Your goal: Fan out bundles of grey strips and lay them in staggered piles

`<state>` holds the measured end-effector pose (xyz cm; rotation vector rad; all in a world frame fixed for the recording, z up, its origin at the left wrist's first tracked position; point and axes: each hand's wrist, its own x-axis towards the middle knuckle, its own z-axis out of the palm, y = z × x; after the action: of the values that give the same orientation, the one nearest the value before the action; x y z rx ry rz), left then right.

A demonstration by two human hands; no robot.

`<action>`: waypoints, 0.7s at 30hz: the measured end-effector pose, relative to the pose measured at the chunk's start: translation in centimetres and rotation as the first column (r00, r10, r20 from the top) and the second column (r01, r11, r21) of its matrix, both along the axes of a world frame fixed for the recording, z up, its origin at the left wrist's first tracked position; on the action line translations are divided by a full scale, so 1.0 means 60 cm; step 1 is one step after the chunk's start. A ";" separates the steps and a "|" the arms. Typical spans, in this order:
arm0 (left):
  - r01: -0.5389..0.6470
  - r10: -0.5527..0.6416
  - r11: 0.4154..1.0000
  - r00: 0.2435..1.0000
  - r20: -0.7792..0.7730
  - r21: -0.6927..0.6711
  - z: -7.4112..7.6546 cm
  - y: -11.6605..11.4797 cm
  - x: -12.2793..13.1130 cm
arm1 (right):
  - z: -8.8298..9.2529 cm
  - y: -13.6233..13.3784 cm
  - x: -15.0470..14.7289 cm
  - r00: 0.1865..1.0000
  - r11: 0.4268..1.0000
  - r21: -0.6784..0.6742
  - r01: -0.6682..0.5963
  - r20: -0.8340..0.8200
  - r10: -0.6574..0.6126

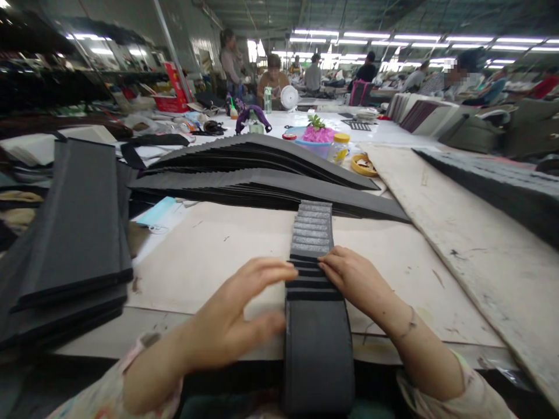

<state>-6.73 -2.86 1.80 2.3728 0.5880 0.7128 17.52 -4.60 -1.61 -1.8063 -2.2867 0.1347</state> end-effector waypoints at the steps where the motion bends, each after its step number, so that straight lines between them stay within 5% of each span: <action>1: 0.100 -0.099 0.995 0.994 0.039 -0.011 0.008 -0.027 -0.006 | 0.000 0.001 0.000 1.000 1.000 -0.003 0.003 -0.007 -0.003; 4: 0.277 -0.277 0.961 0.961 0.000 0.013 0.003 -0.086 -0.014 | -0.001 0.003 0.000 1.000 1.000 -0.006 0.013 -0.015 -0.013; 7: 0.295 -0.285 0.950 0.953 -0.104 0.097 -0.037 -0.107 -0.005 | -0.003 0.005 0.002 1.000 1.000 -0.002 0.016 -0.019 -0.016; 10: 0.064 -0.054 0.989 0.995 -0.079 0.132 -0.085 -0.108 0.015 | -0.006 0.010 0.004 0.998 1.000 -0.008 0.009 -0.057 -0.009; 13: -0.201 0.191 0.977 0.974 -0.124 -0.073 -0.111 -0.105 0.033 | -0.008 0.024 0.006 0.984 1.000 -0.023 0.017 -0.176 -0.021; 16: -0.311 0.262 0.912 0.943 -0.206 -0.267 -0.116 -0.105 0.041 | -0.003 0.043 0.008 0.957 0.997 -0.022 0.073 -0.281 -0.076; 21: -0.336 0.268 0.852 0.939 -0.216 -0.401 -0.114 -0.103 0.037 | 0.026 0.032 0.010 0.869 0.992 -0.073 0.102 -0.479 -0.124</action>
<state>-4.50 -9.04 -5.05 1.9431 1.0872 0.4666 18.11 -2.66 -0.05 -1.6832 -1.8339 0.5563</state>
